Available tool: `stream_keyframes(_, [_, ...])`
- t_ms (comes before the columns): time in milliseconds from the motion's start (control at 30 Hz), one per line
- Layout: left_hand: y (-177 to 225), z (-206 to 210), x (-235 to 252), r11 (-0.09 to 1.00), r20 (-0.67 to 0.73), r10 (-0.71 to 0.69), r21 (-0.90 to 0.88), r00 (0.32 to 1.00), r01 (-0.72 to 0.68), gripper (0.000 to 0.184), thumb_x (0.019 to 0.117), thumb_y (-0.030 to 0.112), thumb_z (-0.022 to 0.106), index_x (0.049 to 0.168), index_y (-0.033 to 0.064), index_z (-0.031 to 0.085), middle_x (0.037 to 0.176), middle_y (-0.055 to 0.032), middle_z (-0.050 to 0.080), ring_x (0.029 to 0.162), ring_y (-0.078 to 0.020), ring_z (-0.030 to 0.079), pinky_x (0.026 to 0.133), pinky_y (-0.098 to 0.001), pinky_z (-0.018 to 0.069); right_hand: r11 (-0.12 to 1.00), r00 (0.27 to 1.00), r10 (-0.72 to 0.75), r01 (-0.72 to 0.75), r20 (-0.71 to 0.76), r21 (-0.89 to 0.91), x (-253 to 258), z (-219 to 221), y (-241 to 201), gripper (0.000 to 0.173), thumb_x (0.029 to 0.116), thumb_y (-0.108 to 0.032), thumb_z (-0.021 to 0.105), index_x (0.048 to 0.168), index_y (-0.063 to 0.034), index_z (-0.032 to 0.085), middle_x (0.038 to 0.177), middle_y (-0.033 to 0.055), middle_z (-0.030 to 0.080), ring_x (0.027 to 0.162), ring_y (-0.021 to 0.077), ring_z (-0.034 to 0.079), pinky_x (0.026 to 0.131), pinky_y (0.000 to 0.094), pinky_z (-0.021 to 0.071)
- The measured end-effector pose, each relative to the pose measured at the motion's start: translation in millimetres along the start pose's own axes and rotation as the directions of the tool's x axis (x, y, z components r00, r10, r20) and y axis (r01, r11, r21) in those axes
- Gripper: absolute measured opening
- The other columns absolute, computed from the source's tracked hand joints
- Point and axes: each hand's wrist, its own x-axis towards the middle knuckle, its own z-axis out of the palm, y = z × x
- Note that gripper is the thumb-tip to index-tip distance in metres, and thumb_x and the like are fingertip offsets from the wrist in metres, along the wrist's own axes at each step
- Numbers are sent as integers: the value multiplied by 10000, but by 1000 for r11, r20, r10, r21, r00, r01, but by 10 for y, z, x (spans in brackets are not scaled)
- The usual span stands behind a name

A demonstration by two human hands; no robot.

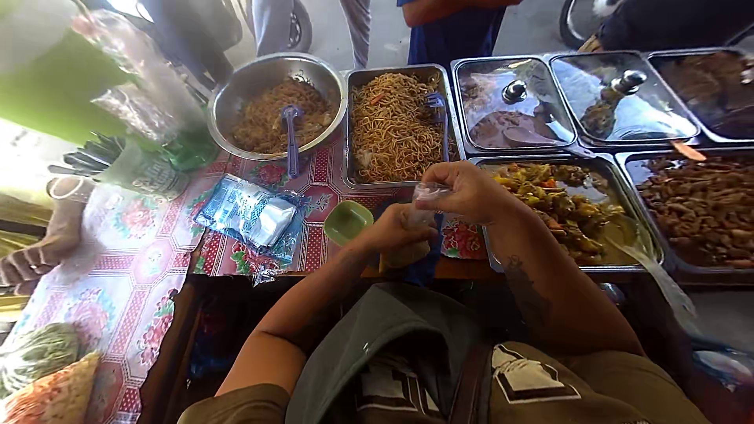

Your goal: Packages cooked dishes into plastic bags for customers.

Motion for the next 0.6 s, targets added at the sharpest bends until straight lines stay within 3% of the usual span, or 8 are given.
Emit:
stream_keyframes(33, [-5,-32,24,996,24,-7,91,1000,5,158,889,114,763,972,-1,694,861,-22,695,780,-39,646,745,-255,556,1000,997,27,-27,-79,4,-97,-31,40,151,848,-100,782,926,-30,673,764,20,660,636,57,606,587,236,528])
stream_keyframes(133, [125,-159,104,899,89,0,436,996,-39,216,906,224,755,901,9,754,1059,-130,661,1058,-248,598,937,-442,495,985,938,164,-136,-306,110,-470,-29,137,135,867,-40,760,950,-23,656,759,47,633,575,96,575,520,256,521])
stream_keyframes(233, [513,-206,210,767,129,-79,642,989,-22,203,925,221,744,846,34,734,875,-120,634,842,-244,605,761,-432,502,939,852,260,-113,-455,324,-828,170,155,135,850,-5,727,912,-62,622,725,-3,633,592,91,617,574,276,577])
stream_keyframes(333, [903,-170,225,775,98,112,615,989,-149,53,898,69,729,910,25,756,795,-75,679,729,-150,625,703,-334,530,766,869,232,114,-438,633,-1126,509,26,91,879,-148,778,919,-192,709,795,-51,709,667,54,669,640,251,601])
stream_keyframes(433, [1308,-134,214,813,63,427,409,902,-414,99,864,-59,696,926,-5,751,901,-70,706,838,-72,667,769,-214,571,460,984,34,141,-177,876,-1120,818,-222,122,947,-296,711,1052,-256,759,898,-88,742,787,-3,687,745,172,572])
stream_keyframes(500, [1575,-109,198,798,93,555,221,827,-561,106,870,-101,665,926,-42,733,956,-92,698,889,-76,673,793,-207,582,263,970,-242,53,13,963,-836,926,-312,181,952,-312,702,1110,-236,745,932,-106,732,788,-37,674,711,116,544])
stream_keyframes(567, [1781,-119,169,756,168,621,129,766,-641,88,892,-77,646,907,-34,722,950,-68,698,889,-56,664,798,-193,568,229,878,-475,52,65,972,-409,950,-287,193,955,-303,707,1110,-210,774,934,-92,762,779,-29,702,704,128,566])
stream_keyframes(600, [1855,-150,168,747,215,621,130,754,-652,84,901,-61,651,907,-24,726,951,-59,714,896,-53,673,809,-194,570,325,860,-507,129,57,937,-209,915,-290,161,918,-341,744,1037,-244,790,891,-127,756,751,-55,682,692,120,556])
